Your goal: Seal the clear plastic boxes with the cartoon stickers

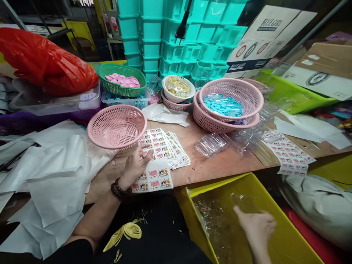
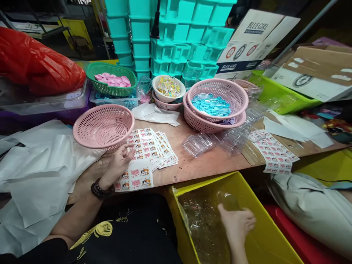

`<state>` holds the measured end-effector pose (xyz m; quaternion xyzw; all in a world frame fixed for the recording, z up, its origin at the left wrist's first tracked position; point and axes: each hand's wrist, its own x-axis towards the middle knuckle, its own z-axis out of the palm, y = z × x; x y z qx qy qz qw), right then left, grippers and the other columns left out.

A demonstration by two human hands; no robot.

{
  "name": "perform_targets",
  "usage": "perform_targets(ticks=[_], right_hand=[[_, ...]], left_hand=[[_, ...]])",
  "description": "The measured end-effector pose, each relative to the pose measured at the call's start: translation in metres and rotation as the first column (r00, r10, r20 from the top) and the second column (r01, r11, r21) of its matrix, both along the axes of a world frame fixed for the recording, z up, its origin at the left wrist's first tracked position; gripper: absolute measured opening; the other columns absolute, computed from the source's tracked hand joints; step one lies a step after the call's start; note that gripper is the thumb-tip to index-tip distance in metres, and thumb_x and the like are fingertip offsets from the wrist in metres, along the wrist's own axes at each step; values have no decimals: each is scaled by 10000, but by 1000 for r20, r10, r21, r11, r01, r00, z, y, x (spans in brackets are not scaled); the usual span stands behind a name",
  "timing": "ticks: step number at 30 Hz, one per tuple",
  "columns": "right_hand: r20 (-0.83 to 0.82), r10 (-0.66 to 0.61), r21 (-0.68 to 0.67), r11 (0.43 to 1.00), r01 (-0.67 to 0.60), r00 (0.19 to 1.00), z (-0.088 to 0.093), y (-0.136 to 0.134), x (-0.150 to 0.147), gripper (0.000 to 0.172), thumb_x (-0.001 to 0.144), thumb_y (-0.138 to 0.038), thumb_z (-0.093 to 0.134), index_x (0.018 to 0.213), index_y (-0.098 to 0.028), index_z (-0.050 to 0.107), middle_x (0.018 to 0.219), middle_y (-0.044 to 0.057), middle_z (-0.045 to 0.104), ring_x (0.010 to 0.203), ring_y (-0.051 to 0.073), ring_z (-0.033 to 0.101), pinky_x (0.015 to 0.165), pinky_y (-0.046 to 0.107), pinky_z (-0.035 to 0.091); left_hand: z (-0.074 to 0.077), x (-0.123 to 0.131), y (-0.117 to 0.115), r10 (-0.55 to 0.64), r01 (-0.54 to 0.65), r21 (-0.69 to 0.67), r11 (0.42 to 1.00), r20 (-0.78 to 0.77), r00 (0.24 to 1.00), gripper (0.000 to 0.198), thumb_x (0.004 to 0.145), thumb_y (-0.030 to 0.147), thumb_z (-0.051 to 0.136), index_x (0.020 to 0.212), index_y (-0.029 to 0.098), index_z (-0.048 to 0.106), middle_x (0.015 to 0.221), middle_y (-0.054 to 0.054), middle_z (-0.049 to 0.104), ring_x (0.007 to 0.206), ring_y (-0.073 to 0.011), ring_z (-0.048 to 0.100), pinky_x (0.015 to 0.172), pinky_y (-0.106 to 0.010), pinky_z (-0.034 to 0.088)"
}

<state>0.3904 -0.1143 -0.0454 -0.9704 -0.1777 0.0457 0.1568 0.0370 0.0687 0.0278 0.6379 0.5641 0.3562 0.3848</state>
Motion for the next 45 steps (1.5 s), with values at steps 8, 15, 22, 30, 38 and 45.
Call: perform_targets(ticks=[8, 15, 22, 30, 38, 45], right_hand=[[-433, 230, -219, 911, -349, 871, -48, -9, -35, 163, 645, -267, 753, 756, -196, 656, 772, 161, 729, 849, 390, 737, 722, 452, 573], [-155, 934, 524, 354, -774, 323, 84, 98, -99, 687, 650, -508, 824, 1243, -225, 622, 1281, 125, 666, 1189, 299, 618, 1028, 447, 481], [-603, 796, 642, 446, -624, -52, 84, 160, -148, 427, 621, -531, 823, 771, -161, 671, 744, 36, 722, 660, 186, 646, 639, 309, 506], [-166, 980, 608, 193, -770, 113, 83, 155, -160, 212, 829, -388, 717, 945, -213, 750, 961, 58, 783, 878, 211, 717, 812, 333, 540], [512, 811, 352, 102, -930, 282, 41, 139, -170, 131, 942, -259, 612, 983, -302, 729, 1038, 20, 779, 953, 206, 712, 1135, 531, 338], [844, 464, 365, -125, -923, 271, 31, 128, -134, 245, 868, -198, 647, 1070, -337, 657, 957, 22, 633, 912, 184, 638, 917, 394, 531]], left_hand=[[-9, 29, -8, 82, -9, 162, 987, -449, 890, 475, 916, 536, 565, 1237, 201, 668, 635, -6, 640, 632, -201, 616, 565, -266, 273], [-5, 44, -19, -57, 148, 185, 972, -421, 905, 507, 831, 537, 685, 1215, 205, 703, 596, -14, 646, 605, -187, 618, 569, -253, 333], [-5, -21, -4, -160, 331, -266, 905, 509, 846, 789, 616, 336, 896, 1318, 185, 568, 996, -65, 732, 859, -189, 694, 759, -290, 534], [-21, -6, -7, -109, 333, -306, 892, 570, 815, 465, 664, 471, 860, 962, 137, 735, 808, -48, 747, 658, -156, 661, 604, -260, 519], [-44, 17, -9, 82, 145, -387, 911, 514, 854, 587, 623, 663, 806, 829, 116, 751, 742, -88, 759, 713, -246, 708, 668, -339, 552], [-41, 17, -8, 63, 330, -486, 809, 630, 774, 567, 542, 419, 930, 970, 102, 740, 838, -96, 773, 804, -243, 713, 838, -395, 555]])
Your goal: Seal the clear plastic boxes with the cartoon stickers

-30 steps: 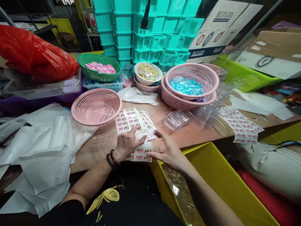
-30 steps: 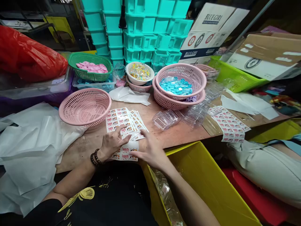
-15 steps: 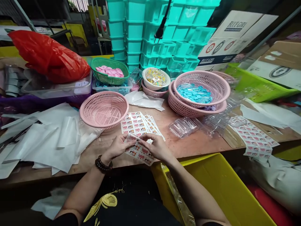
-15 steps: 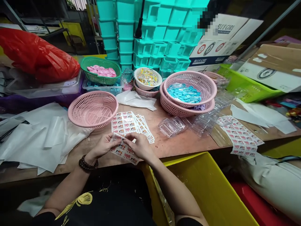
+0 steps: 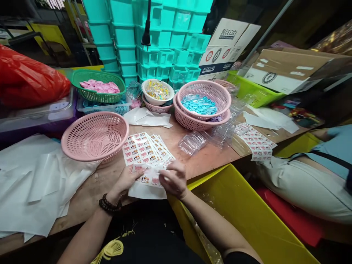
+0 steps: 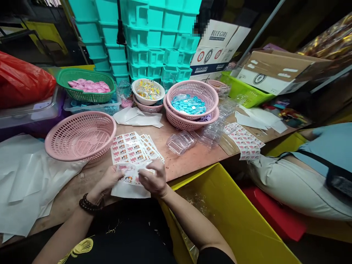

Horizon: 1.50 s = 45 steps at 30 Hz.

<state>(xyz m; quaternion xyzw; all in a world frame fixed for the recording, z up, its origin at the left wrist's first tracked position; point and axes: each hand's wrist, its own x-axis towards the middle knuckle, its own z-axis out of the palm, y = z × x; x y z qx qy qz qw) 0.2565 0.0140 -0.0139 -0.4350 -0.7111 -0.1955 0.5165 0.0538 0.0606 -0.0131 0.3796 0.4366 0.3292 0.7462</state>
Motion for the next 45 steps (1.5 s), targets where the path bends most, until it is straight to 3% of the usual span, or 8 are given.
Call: perform_targets(ticks=[4, 8, 15, 19, 29, 34, 39, 45], right_hand=[[-116, -491, -191, 864, 465, 863, 9, 17, 64, 456, 828, -306, 682, 1272, -266, 586, 1137, 109, 624, 1109, 310, 579, 957, 552, 481], [-62, -592, -509, 711, 485, 803, 9, 40, 111, 659, 838, -250, 574, 1469, -175, 399, 1042, 110, 711, 961, 280, 638, 972, 566, 454], [-441, -409, -268, 909, 318, 799, 2, 72, 90, 792, 788, -147, 458, 1540, -152, 209, 988, 90, 670, 942, 213, 663, 854, 386, 539], [-463, -287, -276, 946, 171, 839, -13, 90, 59, 756, 772, -140, 467, 1501, -182, 272, 1013, 89, 644, 928, 206, 663, 860, 388, 547], [-592, -256, -273, 956, 109, 764, -30, 105, 30, 565, 954, -223, 359, 1493, -206, 192, 988, 66, 609, 797, 164, 663, 751, 338, 584], [-493, -239, -114, 971, 211, 836, -9, 93, 39, 595, 979, -208, 351, 1525, -227, 116, 1081, 117, 597, 966, 214, 663, 902, 453, 564], [-112, -44, 36, 998, 49, 993, -14, 72, 17, 607, 953, -138, 447, 1481, -334, 219, 1015, 81, 670, 912, 228, 699, 797, 444, 611], [-32, 99, -156, 982, -103, 995, 24, 46, -4, 659, 875, -132, 546, 1467, -332, 336, 1404, 140, 505, 1258, 298, 581, 982, 524, 541]], left_hand=[[0, -20, 8, 25, -24, 56, 998, -6, 1000, 300, 613, 292, 824, 855, 129, 752, 678, -27, 707, 638, -162, 627, 685, -305, 533], [1, -35, 14, 32, -39, 143, 989, 48, 998, 101, 557, 253, 677, 547, 154, 660, 497, 4, 539, 458, -96, 419, 453, -234, 354], [8, -11, 26, -253, 251, 61, 966, 12, 967, 728, 813, 670, 450, 1151, 75, 699, 493, -6, 579, 300, -83, 278, 362, -243, 189], [15, 24, 30, -91, 196, 347, 917, -296, 951, 843, 764, 524, 714, 1475, 156, 448, 874, -44, 748, 545, -105, 556, 570, -232, 399], [8, 65, 57, -24, 391, 457, 799, -625, 780, 725, 776, 370, 734, 1424, 141, 504, 579, 61, 580, 607, -189, 590, 592, -263, 394], [20, 47, 43, -71, 271, 443, 855, -416, 906, 842, 742, 515, 765, 1437, 143, 469, 735, 4, 695, 549, -131, 548, 549, -232, 381], [35, 19, 24, -273, 271, 98, 958, 10, 962, 741, 816, 739, 529, 1246, 145, 642, 1038, -166, 751, 329, -19, 306, 362, -231, 157], [35, 2, 11, -51, 50, 8, 999, 96, 994, 494, 773, 559, 730, 1051, 152, 698, 1184, -171, 708, 368, 24, 328, 350, -187, 155]])
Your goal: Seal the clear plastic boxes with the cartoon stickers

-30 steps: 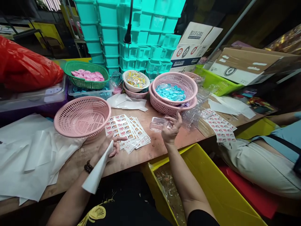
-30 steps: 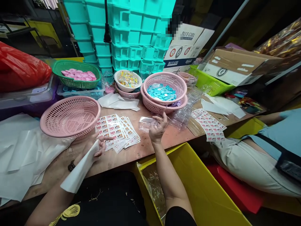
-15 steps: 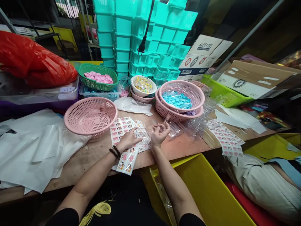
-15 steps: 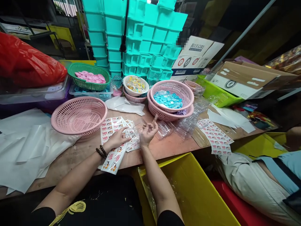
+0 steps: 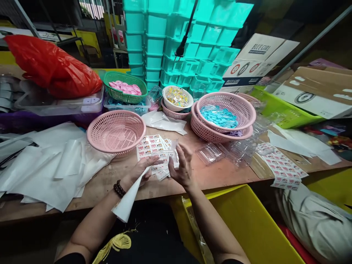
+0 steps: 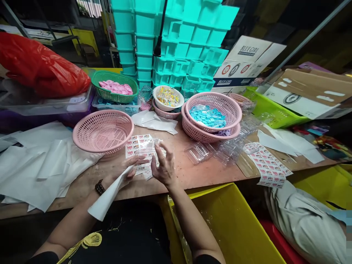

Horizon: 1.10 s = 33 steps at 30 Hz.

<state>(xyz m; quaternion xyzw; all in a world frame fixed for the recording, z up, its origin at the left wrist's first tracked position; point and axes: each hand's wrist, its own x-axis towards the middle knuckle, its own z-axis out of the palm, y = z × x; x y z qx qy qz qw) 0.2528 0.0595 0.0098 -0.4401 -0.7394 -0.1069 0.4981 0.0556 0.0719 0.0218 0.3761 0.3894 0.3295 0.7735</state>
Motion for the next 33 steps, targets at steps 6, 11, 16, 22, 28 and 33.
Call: perform_targets(ticks=[6, 11, 16, 22, 28, 33], right_hand=[[-432, 187, -421, 824, -380, 882, 74, -37, 11, 224, 860, -420, 673, 984, -234, 669, 1122, 103, 669, 1067, 263, 645, 913, 440, 540], [-573, 89, -724, 411, -554, 815, 79, -18, -10, 386, 781, -550, 739, 754, -174, 654, 679, -1, 614, 607, 120, 512, 560, 266, 419], [-536, 73, -821, 189, -539, 841, 77, 5, -19, 462, 702, -604, 760, 727, -160, 633, 651, -16, 582, 579, 102, 462, 534, 252, 345], [-458, 127, -870, 140, -473, 880, 84, 13, -18, 418, 716, -568, 744, 702, -166, 630, 627, -27, 555, 595, 107, 462, 562, 261, 346], [-417, 150, -890, 130, -436, 896, 86, 19, -22, 442, 686, -592, 748, 697, -167, 632, 645, -12, 581, 619, 122, 492, 599, 278, 384], [-367, 147, -913, 135, -386, 919, 85, 22, -23, 350, 713, -505, 734, 703, -168, 642, 662, -5, 602, 629, 127, 507, 609, 281, 389]], left_hand=[[-9, -21, 0, 79, -77, 107, 991, -13, 997, 638, 693, 688, 759, 1031, 156, 660, 930, -100, 745, 366, -5, 315, 355, -208, 214], [-7, -24, -2, 57, -58, 122, 991, 17, 998, 744, 534, 697, 845, 1011, 167, 631, 585, 33, 602, 429, -71, 446, 466, -231, 356], [-14, -29, -2, 83, -104, 108, 989, 181, 980, 624, 544, 520, 928, 954, 160, 626, 702, 21, 651, 682, -130, 635, 722, -244, 489], [-29, -35, 3, 95, -116, 122, 986, 167, 981, 625, 567, 529, 914, 986, 142, 658, 806, -28, 681, 775, -164, 641, 782, -275, 475], [-31, -38, 6, 116, -132, 114, 985, 138, 984, 624, 557, 534, 918, 960, 131, 663, 772, -23, 654, 769, -162, 617, 771, -269, 462], [-31, -39, 7, 116, -132, 119, 984, 134, 984, 624, 525, 536, 930, 925, 149, 648, 767, -10, 644, 774, -158, 609, 796, -276, 450]])
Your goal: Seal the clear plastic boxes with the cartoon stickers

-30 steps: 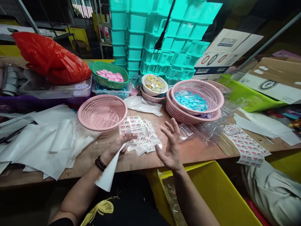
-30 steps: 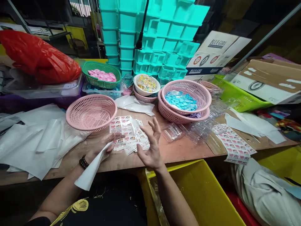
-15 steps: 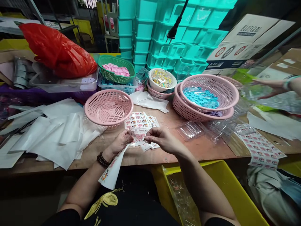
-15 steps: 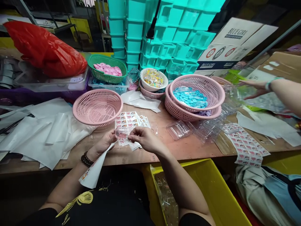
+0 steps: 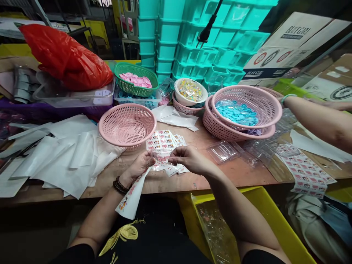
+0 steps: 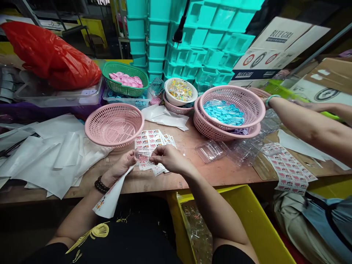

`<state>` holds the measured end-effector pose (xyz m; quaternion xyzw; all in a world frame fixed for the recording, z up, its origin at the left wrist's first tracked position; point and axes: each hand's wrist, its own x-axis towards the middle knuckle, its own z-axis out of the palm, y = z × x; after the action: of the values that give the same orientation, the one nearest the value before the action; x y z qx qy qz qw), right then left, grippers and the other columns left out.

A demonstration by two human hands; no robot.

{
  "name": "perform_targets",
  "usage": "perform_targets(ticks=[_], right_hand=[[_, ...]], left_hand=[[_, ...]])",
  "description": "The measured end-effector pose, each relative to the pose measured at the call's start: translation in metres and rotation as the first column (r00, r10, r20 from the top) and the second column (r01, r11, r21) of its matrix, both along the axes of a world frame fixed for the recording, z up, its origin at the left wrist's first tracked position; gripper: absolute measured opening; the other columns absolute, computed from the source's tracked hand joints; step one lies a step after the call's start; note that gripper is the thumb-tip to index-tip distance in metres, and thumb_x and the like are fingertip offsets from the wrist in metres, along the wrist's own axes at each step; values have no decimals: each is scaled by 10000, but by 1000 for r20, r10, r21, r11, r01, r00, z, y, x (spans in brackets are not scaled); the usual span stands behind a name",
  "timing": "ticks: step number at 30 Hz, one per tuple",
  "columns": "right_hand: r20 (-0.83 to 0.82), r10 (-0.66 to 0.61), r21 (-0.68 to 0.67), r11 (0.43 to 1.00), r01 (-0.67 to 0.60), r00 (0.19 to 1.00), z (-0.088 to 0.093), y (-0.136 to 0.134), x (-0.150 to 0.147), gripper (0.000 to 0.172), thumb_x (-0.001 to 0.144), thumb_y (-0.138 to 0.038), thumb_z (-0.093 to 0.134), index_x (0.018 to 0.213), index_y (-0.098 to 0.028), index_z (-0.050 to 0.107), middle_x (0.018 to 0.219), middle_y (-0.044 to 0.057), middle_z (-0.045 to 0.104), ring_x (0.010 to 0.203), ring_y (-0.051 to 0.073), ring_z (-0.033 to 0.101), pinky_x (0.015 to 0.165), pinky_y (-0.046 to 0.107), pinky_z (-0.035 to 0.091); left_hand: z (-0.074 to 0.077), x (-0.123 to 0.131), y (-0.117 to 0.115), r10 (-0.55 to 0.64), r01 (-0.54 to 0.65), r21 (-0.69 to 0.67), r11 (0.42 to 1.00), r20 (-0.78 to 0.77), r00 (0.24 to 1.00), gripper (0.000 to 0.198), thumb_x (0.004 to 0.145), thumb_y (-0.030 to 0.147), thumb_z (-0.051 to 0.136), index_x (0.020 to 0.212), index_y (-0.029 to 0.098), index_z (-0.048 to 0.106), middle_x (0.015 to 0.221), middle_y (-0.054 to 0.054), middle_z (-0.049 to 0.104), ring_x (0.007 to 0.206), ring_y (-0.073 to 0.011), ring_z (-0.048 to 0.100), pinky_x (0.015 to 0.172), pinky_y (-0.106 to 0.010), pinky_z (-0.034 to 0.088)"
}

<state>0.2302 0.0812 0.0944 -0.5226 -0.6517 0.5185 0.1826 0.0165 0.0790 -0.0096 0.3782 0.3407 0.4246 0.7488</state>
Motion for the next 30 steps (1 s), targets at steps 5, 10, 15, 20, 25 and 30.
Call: perform_targets(ticks=[5, 10, 15, 20, 25, 30], right_hand=[[38, 9, 16, 1000, -10, 999, 1, 1, -1, 235, 754, -394, 693, 698, -171, 641, 665, -4, 603, 642, 129, 517, 626, 280, 399], [45, 22, 11, 1000, -22, 999, 3, 1, -2, 270, 747, -428, 696, 683, -175, 625, 659, -3, 597, 637, 130, 508, 622, 280, 397], [33, 33, 2, 999, -33, 999, 4, 1, -3, 250, 751, -401, 690, 681, -172, 619, 669, 5, 608, 643, 132, 514, 620, 277, 397], [48, 29, 4, 1000, -29, 998, 5, 1, -3, 206, 768, -349, 680, 682, -170, 622, 657, -8, 607, 626, 119, 508, 614, 266, 392], [144, 29, 50, 998, -36, 989, 6, 0, -8, 174, 803, -294, 662, 687, -170, 625, 651, -12, 621, 595, 112, 509, 582, 253, 378], [476, -117, 287, 958, -28, 872, 5, -17, -16, 254, 861, -397, 679, 718, -195, 624, 690, 52, 685, 642, 178, 591, 610, 290, 403]], left_hand=[[1, 0, 0, -10, 11, 14, 1000, -2, 1000, 639, 513, 541, 931, 933, 164, 631, 803, -3, 648, 775, -146, 612, 822, -280, 445], [5, 0, -1, -15, 15, -5, 1000, -14, 1000, 655, 483, 544, 938, 899, 160, 609, 771, 8, 639, 687, -115, 570, 714, -246, 431], [9, 1, -2, 3, -4, -33, 999, -21, 1000, 686, 439, 538, 948, 886, 151, 602, 777, 16, 637, 673, -90, 545, 668, -212, 411], [11, 1, -3, 7, -8, -43, 999, -20, 1000, 682, 435, 516, 960, 891, 147, 612, 794, 0, 665, 709, -112, 591, 713, -231, 445], [12, 3, -4, 7, -8, -46, 999, -14, 1000, 662, 458, 498, 964, 887, 147, 603, 813, -26, 707, 740, -142, 655, 772, -264, 492], [8, 10, -7, 145, -145, -5, 989, -64, 987, 608, 521, 427, 948, 927, 163, 580, 889, -50, 739, 802, -167, 699, 843, -303, 506]])
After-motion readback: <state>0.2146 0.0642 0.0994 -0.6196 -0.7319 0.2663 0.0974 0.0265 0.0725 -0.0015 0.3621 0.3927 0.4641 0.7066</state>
